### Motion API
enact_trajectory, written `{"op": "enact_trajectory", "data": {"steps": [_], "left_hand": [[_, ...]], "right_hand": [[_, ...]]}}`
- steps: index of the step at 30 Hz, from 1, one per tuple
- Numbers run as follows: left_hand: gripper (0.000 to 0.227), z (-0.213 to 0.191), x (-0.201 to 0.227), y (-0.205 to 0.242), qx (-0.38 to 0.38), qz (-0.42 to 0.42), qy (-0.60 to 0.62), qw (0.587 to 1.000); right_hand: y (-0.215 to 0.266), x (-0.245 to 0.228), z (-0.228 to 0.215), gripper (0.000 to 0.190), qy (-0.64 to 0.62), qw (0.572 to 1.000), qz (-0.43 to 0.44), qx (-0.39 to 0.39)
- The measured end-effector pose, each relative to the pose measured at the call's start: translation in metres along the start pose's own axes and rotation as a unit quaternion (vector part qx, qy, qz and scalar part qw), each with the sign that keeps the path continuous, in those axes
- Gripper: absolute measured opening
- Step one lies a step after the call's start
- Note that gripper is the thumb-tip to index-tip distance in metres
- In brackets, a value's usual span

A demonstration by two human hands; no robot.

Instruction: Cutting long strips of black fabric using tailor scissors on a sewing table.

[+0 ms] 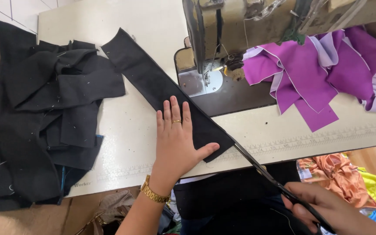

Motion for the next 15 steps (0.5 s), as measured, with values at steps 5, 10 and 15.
{"op": "enact_trajectory", "data": {"steps": [5,10,15], "left_hand": [[0.116,-0.001,-0.001,0.001,0.007,-0.001,-0.021,1.000],[0.119,0.000,-0.002,0.000,0.008,-0.006,-0.016,1.000],[0.120,0.001,-0.003,0.001,0.015,-0.007,-0.034,0.999]], "right_hand": [[-0.014,-0.015,0.002,0.017,0.062,0.998,-0.002,0.010],[-0.018,-0.020,0.003,0.017,0.066,0.998,-0.014,0.007],[-0.014,-0.026,0.003,0.023,0.103,0.994,0.017,0.018]]}}
Point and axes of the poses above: each hand's wrist, its own y-axis away from the middle knuckle, its own z-axis out of the palm, x = y × z, the point moved 7 cm from there along -y, towards the middle knuckle, and after that the axes turned 5 degrees about -x, right-handed, at the moved point
